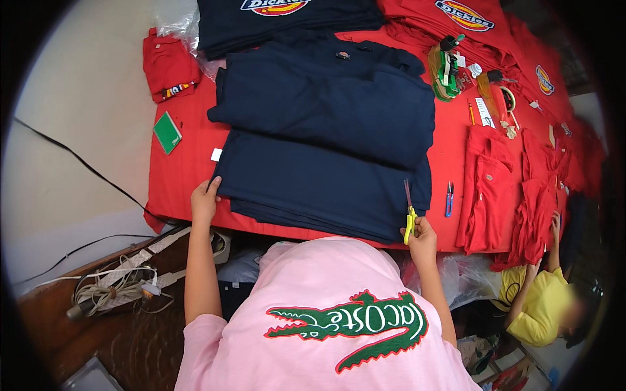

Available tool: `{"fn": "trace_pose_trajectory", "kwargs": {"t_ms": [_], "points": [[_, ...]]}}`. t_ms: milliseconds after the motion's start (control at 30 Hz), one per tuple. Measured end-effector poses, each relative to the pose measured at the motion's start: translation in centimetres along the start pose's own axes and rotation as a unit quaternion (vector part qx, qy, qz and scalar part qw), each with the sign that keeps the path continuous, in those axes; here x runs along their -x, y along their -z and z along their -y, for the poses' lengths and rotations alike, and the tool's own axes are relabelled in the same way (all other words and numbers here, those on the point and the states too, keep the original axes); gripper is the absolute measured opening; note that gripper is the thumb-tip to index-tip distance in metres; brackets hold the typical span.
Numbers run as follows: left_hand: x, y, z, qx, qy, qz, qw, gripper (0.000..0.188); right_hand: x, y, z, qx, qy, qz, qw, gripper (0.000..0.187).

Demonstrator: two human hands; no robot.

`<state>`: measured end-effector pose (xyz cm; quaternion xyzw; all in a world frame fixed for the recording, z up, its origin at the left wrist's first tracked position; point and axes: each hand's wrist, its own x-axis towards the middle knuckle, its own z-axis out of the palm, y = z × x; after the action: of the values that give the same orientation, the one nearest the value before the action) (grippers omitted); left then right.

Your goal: The person trims excess threads from a stack of dark navy shirts using shears, turns the shirts over, and checks the tags on red shirts.

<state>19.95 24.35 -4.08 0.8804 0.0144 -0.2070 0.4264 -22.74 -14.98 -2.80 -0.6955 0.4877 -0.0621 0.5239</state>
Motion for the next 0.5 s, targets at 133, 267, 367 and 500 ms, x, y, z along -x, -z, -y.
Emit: {"fn": "trace_pose_trajectory", "kwargs": {"t_ms": [133, 267, 367, 500], "points": [[0.6, 0.4, -1.7, 0.058, 0.059, 0.033, 0.996, 0.04, -0.2, 1.2, 1.4, 0.012, -0.03, 0.078, 0.996, 0.024], [-0.6, 3.3, -5.9, 0.026, 0.146, 0.112, 0.983, 0.035, -2.6, 4.1, 5.2, -0.083, -0.034, 0.204, 0.975, 0.024], [-1.5, 4.4, -13.6, -0.021, 0.164, 0.179, 0.97, 0.035, -4.4, 5.7, 11.4, -0.117, -0.015, 0.271, 0.955, 0.025], [-7.0, 5.1, -19.9, 0.298, 0.018, 0.162, 0.941, 0.041, -11.0, 6.8, 16.4, -0.3, 0.09, 0.228, 0.922, 0.025]]}}
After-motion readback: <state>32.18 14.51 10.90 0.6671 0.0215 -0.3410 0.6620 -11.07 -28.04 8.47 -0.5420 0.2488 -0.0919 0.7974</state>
